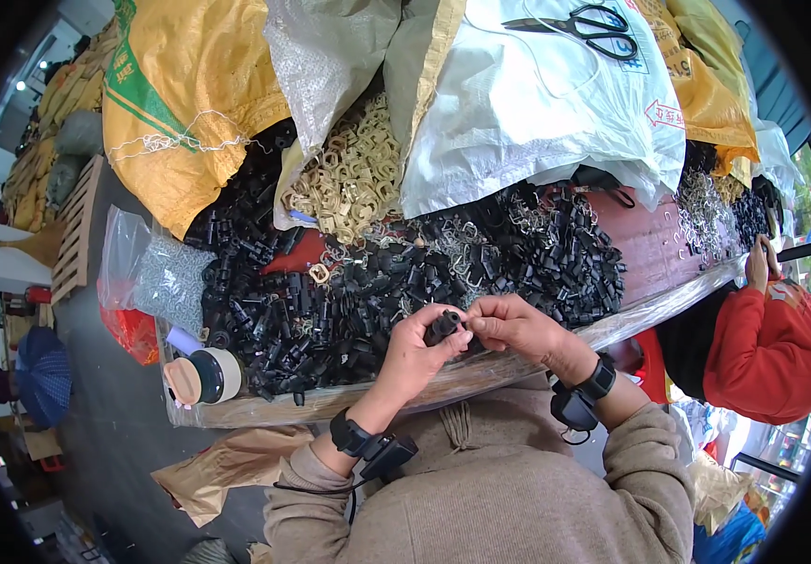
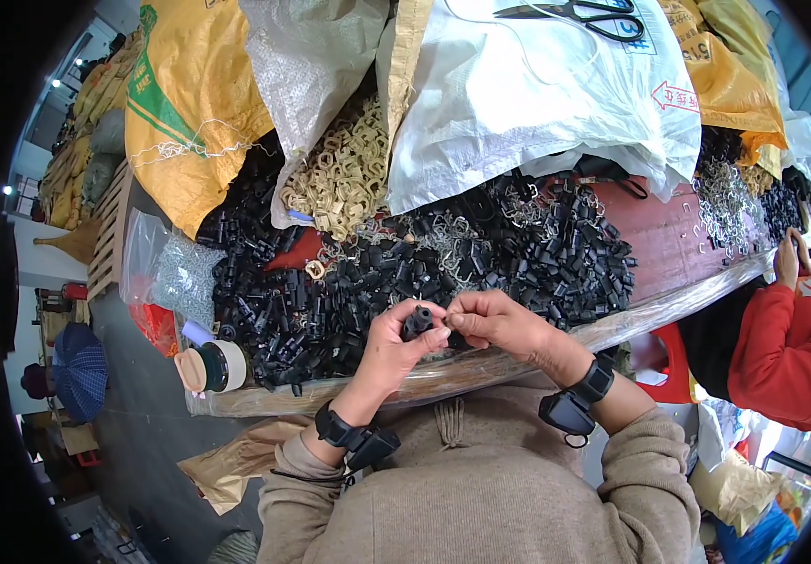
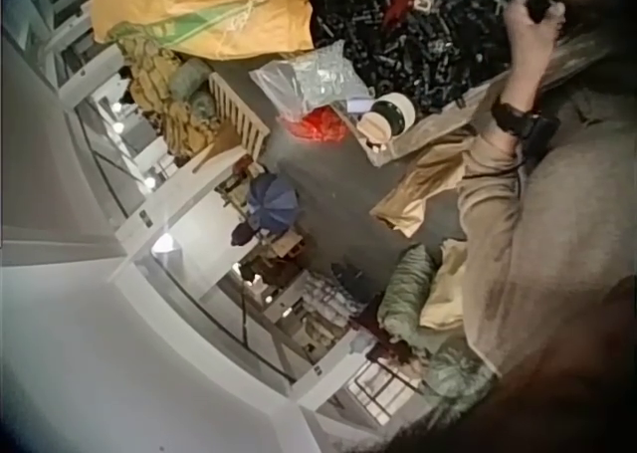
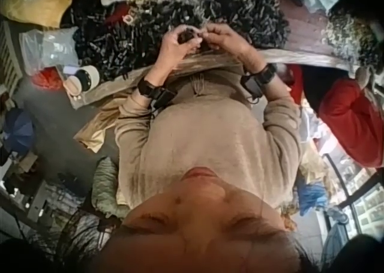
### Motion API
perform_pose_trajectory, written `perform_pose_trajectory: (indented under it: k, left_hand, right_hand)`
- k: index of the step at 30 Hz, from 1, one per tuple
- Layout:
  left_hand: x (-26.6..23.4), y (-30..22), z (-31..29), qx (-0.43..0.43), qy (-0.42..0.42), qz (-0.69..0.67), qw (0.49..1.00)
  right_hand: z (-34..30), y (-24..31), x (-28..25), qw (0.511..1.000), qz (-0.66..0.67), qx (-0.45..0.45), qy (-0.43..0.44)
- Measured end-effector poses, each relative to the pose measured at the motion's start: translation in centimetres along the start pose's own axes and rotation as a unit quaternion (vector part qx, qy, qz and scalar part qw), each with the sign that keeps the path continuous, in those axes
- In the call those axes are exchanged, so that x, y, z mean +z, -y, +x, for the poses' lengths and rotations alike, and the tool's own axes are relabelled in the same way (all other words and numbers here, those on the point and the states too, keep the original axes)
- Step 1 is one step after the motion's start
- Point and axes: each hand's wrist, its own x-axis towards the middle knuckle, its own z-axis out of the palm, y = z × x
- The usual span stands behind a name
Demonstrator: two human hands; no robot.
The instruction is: The person assembles components by hand, picking up a black plastic housing and a small beige part from the table. They insert the beige part into the housing, press them together, and place the completed assembly back onto the pile.
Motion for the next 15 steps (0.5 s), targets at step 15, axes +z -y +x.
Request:
perform_pose_trajectory:
  k: [15]
  left_hand:
    - [-0.02, 0.16, 0.97, -0.010, -0.061, 0.041, 0.997]
  right_hand:
    - [0.63, -0.61, -0.28, 0.994, -0.058, -0.076, -0.049]
